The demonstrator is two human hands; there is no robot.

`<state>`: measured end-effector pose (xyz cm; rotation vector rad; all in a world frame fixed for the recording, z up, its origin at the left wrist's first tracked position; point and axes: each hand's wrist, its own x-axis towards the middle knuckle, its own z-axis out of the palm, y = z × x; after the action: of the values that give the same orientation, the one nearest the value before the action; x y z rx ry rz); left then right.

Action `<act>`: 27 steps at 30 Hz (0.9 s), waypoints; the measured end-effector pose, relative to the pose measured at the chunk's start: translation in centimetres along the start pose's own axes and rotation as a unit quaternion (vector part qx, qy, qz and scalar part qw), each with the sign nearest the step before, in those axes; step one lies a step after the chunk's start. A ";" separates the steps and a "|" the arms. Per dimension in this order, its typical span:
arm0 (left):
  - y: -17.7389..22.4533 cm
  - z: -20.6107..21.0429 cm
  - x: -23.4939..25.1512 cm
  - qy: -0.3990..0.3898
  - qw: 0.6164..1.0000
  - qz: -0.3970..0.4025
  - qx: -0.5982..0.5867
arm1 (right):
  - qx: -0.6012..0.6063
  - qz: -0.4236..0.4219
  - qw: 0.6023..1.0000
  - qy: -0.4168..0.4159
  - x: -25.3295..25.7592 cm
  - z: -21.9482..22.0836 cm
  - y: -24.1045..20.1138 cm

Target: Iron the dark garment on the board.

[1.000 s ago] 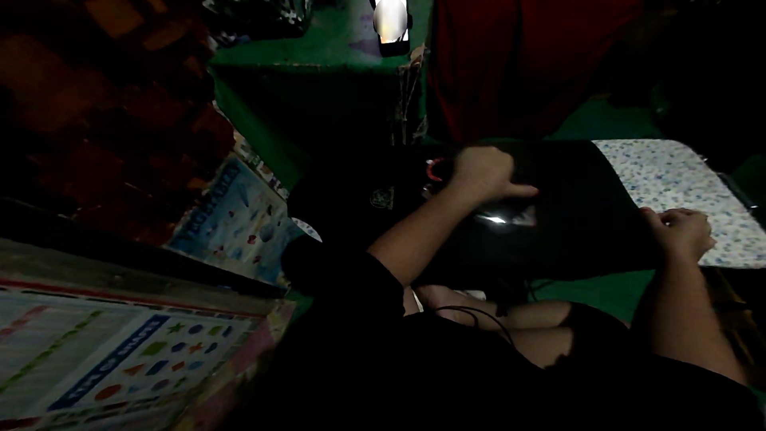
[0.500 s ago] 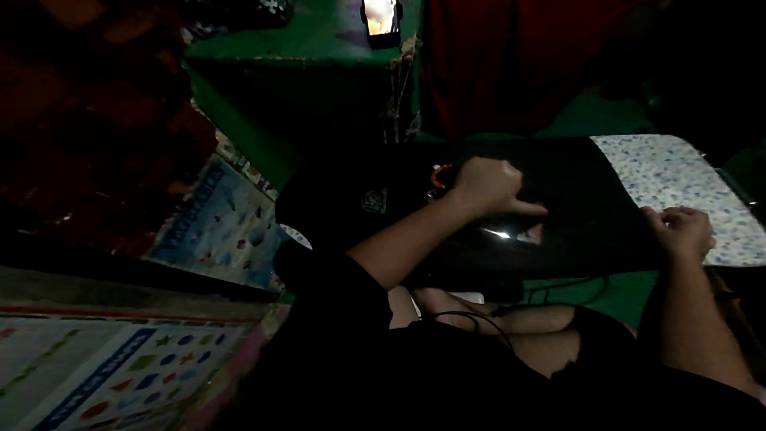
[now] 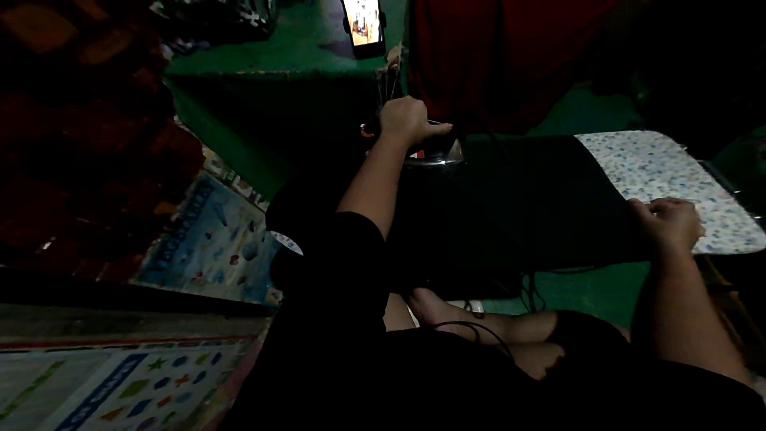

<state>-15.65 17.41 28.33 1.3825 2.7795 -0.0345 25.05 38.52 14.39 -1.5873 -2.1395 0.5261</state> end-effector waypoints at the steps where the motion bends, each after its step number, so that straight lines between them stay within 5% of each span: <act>1: 0.1 0.0 0.3 0.000 1.000 -0.011 -0.002 | -0.002 0.004 1.000 -0.002 -0.2 -0.1 -0.4; 14: 2.4 -0.5 0.5 -0.002 0.985 -0.156 -0.068 | 0.007 -0.004 1.000 0.008 -1.2 -0.1 0.9; 23: -1.3 -0.8 1.1 -0.034 0.999 -0.007 0.002 | -0.007 -0.011 1.000 0.004 -0.6 0.1 1.1; 27: 0.1 -0.5 0.7 -0.013 0.995 -0.085 -0.042 | 0.004 -0.005 1.000 0.007 -0.7 0.2 1.1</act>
<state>-16.01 18.10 28.79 1.1169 2.8339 0.0591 26.02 38.17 13.59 -1.5708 -2.1316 0.5194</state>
